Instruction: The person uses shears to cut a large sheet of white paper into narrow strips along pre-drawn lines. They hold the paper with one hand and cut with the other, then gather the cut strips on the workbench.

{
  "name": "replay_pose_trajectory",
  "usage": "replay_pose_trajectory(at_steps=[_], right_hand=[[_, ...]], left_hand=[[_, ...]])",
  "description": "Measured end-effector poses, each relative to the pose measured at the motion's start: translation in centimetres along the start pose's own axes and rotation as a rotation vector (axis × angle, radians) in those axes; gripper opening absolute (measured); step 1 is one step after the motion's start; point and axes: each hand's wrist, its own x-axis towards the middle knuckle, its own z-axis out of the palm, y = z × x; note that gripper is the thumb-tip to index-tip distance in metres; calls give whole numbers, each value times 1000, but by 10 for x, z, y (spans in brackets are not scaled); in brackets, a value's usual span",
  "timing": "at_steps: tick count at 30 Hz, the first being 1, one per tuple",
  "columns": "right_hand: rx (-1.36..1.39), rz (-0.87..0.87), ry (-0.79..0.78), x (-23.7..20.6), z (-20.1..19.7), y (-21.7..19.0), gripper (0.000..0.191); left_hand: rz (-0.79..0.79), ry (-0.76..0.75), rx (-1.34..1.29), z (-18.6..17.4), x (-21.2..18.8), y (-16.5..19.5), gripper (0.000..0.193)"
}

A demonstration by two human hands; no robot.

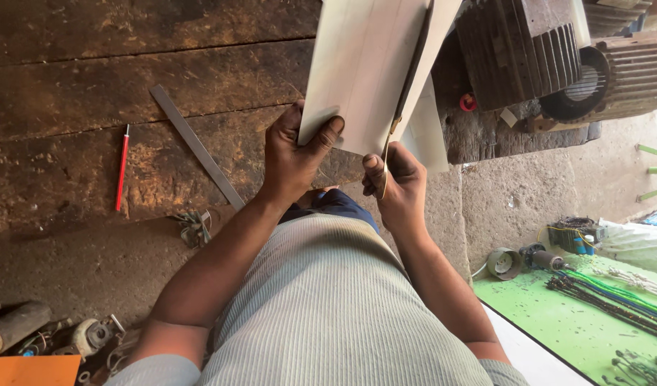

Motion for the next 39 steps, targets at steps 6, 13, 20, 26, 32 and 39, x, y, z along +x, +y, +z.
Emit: replay_pose_trajectory(at_steps=[6, 13, 20, 26, 32, 39], right_hand=[[56, 37, 3, 13, -10, -6, 32], [92, 68, -14, 40, -26, -3, 34], [1, 112, -331, 15, -52, 0, 68], [0, 96, -500, 14, -67, 5, 66], [42, 119, -485, 25, -77, 7, 53], [-5, 114, -485, 27, -89, 12, 43]], left_hand=[[-14, 0, 11, 7, 2, -8, 20], [-39, 94, 51, 24, 20, -20, 24], [125, 303, 92, 39, 63, -14, 22], [261, 315, 41, 63, 81, 2, 18], [334, 370, 171, 74, 79, 12, 10], [359, 390, 262, 76, 75, 9, 12]])
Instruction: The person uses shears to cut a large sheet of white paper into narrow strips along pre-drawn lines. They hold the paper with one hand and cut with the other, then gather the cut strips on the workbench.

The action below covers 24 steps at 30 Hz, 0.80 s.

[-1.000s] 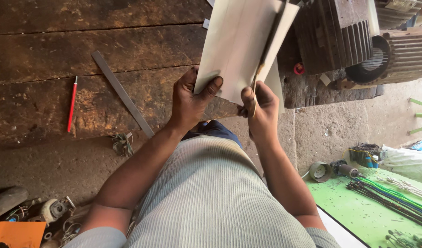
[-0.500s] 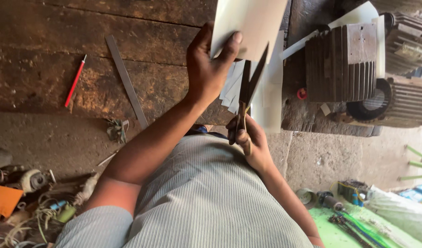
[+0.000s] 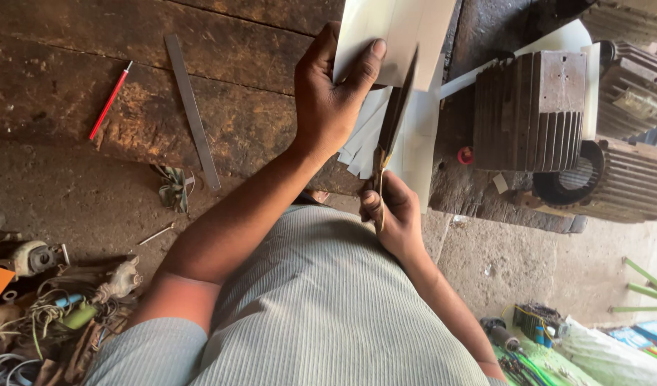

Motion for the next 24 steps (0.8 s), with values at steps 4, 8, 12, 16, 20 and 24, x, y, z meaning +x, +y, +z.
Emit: replay_pose_trajectory(at_steps=[4, 8, 12, 16, 20, 24], right_hand=[[-71, 20, 16, -3, -3, 1, 38], [22, -15, 28, -2, -6, -4, 38], [116, -97, 22, 4, -9, -11, 38], [52, -82, 70, 4, -7, -9, 35], [10, -48, 104, -1, -5, -6, 33], [116, -82, 102, 5, -5, -10, 34]], left_hand=[[-20, 1, -15, 0, -5, -3, 15], [-8, -35, -46, 2, -9, -3, 17], [-78, -87, -69, 5, -21, 6, 18], [-92, -101, -113, 5, -26, 11, 20], [-160, -112, -123, 5, -28, 9, 19], [-148, -135, -139, 8, -32, 8, 19]])
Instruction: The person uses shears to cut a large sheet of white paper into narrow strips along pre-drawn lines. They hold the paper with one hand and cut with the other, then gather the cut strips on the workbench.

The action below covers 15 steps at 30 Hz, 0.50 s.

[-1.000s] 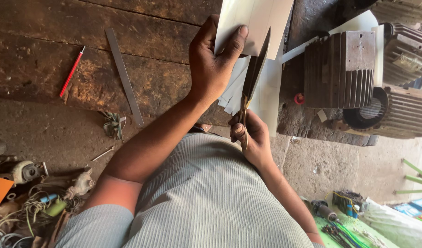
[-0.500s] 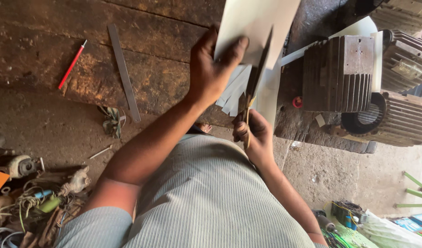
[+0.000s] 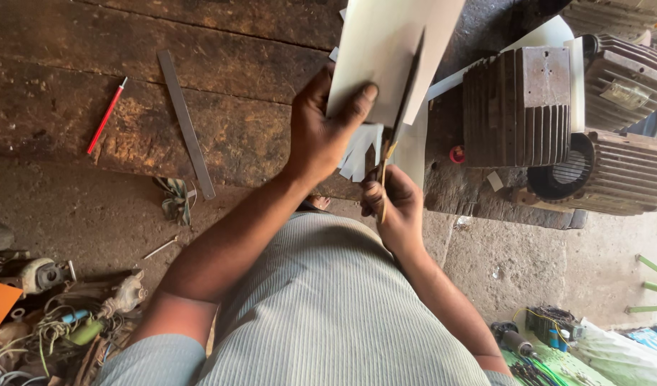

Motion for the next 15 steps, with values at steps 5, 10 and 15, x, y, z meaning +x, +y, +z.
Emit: replay_pose_trajectory(at_steps=[5, 10, 15], right_hand=[[20, -62, 18, 8, -1, -9, 36], [-71, -27, 50, 8, 0, -8, 35], [-54, -32, 52, 11, 4, -11, 36]], left_hand=[[-59, -9, 27, 5, -12, 5, 19], [-52, -31, -10, 2, -14, 4, 19], [-72, -47, -15, 2, -15, -1, 19]])
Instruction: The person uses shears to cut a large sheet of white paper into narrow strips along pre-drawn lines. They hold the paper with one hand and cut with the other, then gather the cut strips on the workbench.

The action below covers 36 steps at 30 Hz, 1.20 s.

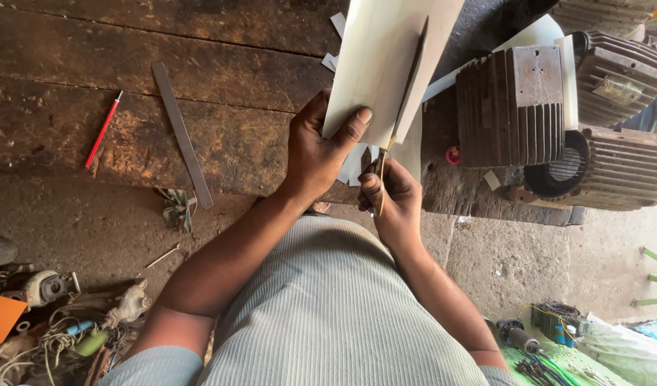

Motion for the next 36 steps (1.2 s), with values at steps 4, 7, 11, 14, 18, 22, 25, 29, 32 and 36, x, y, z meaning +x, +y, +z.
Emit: replay_pose_trajectory(at_steps=[4, 7, 11, 14, 18, 22, 25, 29, 32, 36], right_hand=[[61, -37, 30, 8, -1, -7, 39], [59, -54, 23, 11, -1, -10, 39], [8, -52, 40, 10, 2, -8, 38], [-17, -30, 58, 9, 4, -6, 37], [-8, -33, 46, 10, 4, -8, 36], [35, -33, 103, 22, 0, -11, 39], [50, -1, 117, 30, -3, -8, 39], [39, 13, 103, 27, -5, 4, 43], [-64, 32, -7, 5, -9, 8, 55], [-71, 30, -241, -14, -12, 10, 74]], left_hand=[[-48, -3, 43, 1, -6, -1, 18], [-63, -8, 34, 0, -7, 0, 19], [-68, -7, 45, -2, -9, 4, 19], [-63, -31, -17, -3, -10, 6, 20], [-103, -55, -9, -5, -12, 3, 21], [-116, -86, 6, -3, -14, -3, 22], [-137, -89, 13, -1, -11, -11, 23], [-243, 21, 126, -6, -1, -21, 27], [30, 119, 74, -19, 13, -24, 30], [94, 179, 57, -22, 35, -20, 25]])
